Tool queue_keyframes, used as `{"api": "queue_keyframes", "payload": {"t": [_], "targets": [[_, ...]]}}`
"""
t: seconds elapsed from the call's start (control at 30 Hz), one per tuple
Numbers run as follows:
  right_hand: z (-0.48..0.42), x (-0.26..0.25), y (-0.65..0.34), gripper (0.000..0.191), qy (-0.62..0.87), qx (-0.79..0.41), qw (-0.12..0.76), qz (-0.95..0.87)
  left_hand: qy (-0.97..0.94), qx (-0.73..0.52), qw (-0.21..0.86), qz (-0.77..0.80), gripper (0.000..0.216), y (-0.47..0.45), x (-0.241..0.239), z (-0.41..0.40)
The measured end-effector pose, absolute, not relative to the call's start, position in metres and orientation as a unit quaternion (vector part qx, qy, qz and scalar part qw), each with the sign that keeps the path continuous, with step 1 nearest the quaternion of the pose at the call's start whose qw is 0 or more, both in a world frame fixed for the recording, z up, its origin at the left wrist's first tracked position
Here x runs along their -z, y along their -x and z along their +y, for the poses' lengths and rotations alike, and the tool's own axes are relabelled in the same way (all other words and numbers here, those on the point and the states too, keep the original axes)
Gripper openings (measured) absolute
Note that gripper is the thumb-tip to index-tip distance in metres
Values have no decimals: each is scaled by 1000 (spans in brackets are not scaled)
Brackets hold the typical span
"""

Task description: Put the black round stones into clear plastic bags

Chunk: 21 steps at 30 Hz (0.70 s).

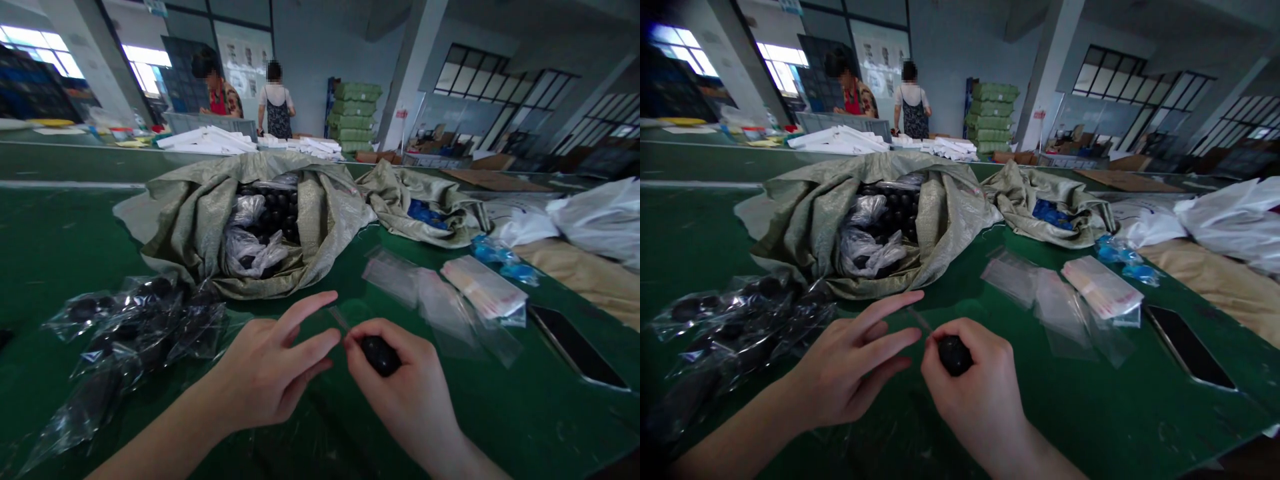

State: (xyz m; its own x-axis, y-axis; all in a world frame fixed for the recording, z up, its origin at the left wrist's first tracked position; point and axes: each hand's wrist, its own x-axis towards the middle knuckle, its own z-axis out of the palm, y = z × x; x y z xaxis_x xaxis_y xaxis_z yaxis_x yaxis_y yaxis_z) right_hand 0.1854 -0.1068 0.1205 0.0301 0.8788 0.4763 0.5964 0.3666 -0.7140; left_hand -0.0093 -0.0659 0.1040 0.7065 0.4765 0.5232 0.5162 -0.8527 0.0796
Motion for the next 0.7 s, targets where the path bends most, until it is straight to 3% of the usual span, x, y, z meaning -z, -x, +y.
{"api": "queue_keyframes", "payload": {"t": [0.17, 0.4, 0.7], "targets": [[-104, -115, -192, 9, 552, -163, 464, -673, 922, 278, 69, -259, 29, 11, -103, -64], [-105, -114, -198, 9, 548, -176, 462, -675, 906, 297, -106, -282, 30, 15, -111, -77], [-113, -118, -199, 8, 505, -87, 447, -733, 927, 276, -30, -251, 28, 18, -122, -84]]}}
